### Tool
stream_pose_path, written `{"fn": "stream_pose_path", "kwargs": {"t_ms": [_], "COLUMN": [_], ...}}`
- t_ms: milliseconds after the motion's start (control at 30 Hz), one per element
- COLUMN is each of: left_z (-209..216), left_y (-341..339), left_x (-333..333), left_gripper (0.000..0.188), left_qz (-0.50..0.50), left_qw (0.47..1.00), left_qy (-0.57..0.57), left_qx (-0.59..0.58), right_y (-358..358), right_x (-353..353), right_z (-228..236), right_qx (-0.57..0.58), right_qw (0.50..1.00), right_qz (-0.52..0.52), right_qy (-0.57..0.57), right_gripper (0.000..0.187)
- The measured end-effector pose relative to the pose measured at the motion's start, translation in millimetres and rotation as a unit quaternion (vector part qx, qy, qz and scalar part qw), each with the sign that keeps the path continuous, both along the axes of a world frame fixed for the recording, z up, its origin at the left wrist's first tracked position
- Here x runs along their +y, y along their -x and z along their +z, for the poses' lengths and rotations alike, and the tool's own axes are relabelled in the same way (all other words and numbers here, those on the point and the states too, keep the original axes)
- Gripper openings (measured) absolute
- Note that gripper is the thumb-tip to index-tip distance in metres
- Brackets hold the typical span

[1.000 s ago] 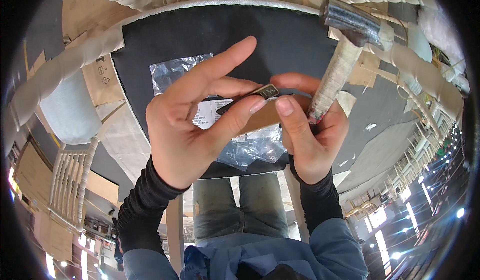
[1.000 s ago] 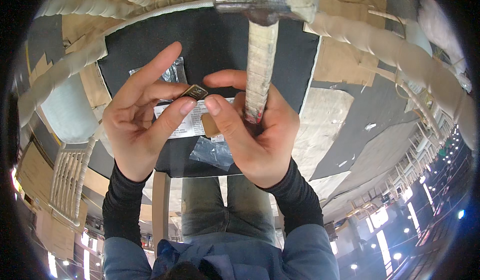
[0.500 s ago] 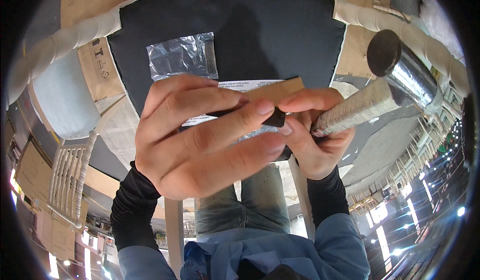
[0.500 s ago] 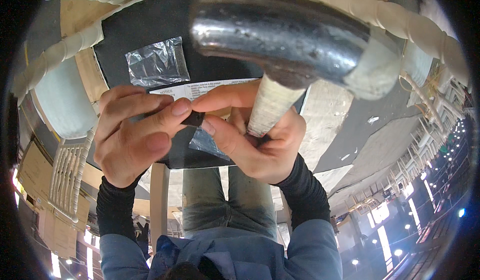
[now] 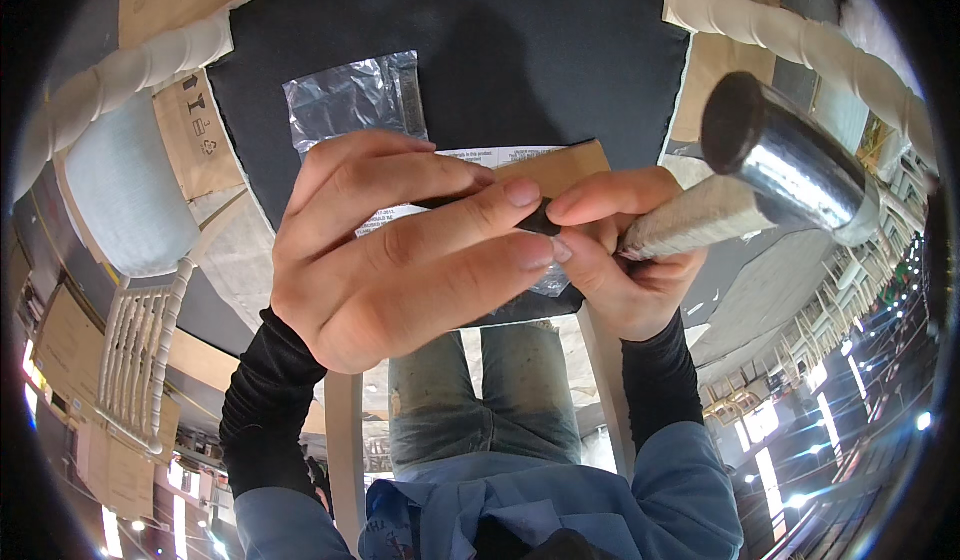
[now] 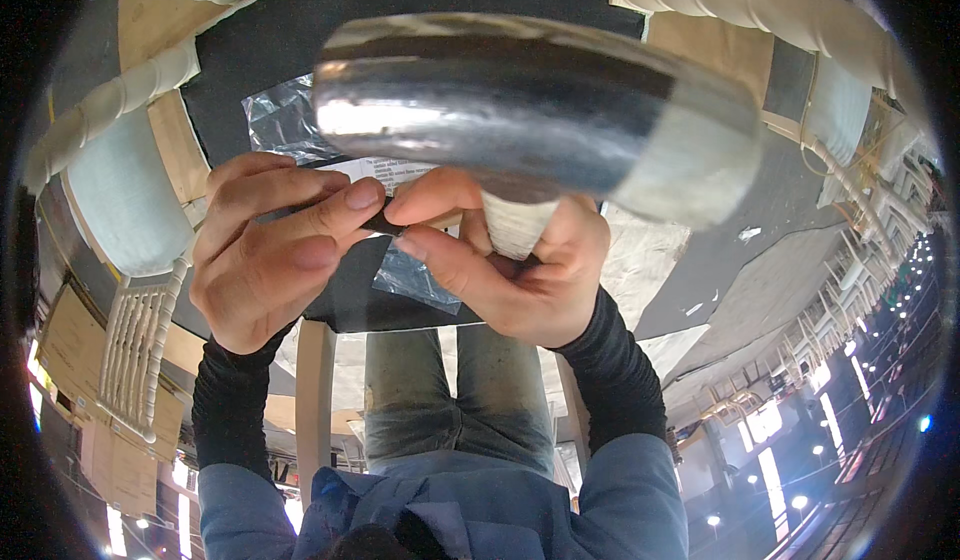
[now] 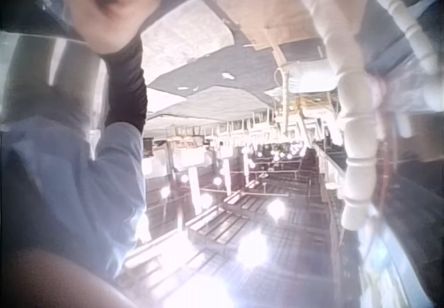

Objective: The person assembles a white wooden chair by attaching the backrest to the seat frame. They use a hammer to tap a metal bracket into place on the underside of the seat, then position and secure the backrest. The person handles the chair, hammer, and bracket throughout the process.

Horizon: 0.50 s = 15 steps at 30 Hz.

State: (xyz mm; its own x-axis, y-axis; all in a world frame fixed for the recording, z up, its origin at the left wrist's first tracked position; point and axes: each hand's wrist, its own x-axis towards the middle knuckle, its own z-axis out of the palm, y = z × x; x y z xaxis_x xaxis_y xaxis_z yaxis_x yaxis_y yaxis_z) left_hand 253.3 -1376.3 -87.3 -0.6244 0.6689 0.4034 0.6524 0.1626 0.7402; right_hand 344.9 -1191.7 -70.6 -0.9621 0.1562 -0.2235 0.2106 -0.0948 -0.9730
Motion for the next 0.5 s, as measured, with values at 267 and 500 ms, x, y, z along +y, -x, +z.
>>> {"fn": "stream_pose_path", "kwargs": {"t_ms": [267,500], "left_z": [-13,-52], "left_y": [-2,-2], "left_x": [-4,-13], "left_gripper": [0.046,0.028], "left_qz": [-0.009,0.085], "left_qw": [0.996,0.991], "left_qy": [-0.022,0.024], "left_qx": [0.082,-0.099], "right_y": [-7,-13], "right_x": [10,15], "right_z": [-16,-14], "right_qx": [0.047,-0.02], "right_qw": [0.999,0.993], "right_qz": [0.004,-0.02], "right_qy": [-0.018,-0.117], "right_gripper": [0.032,0.034]}}
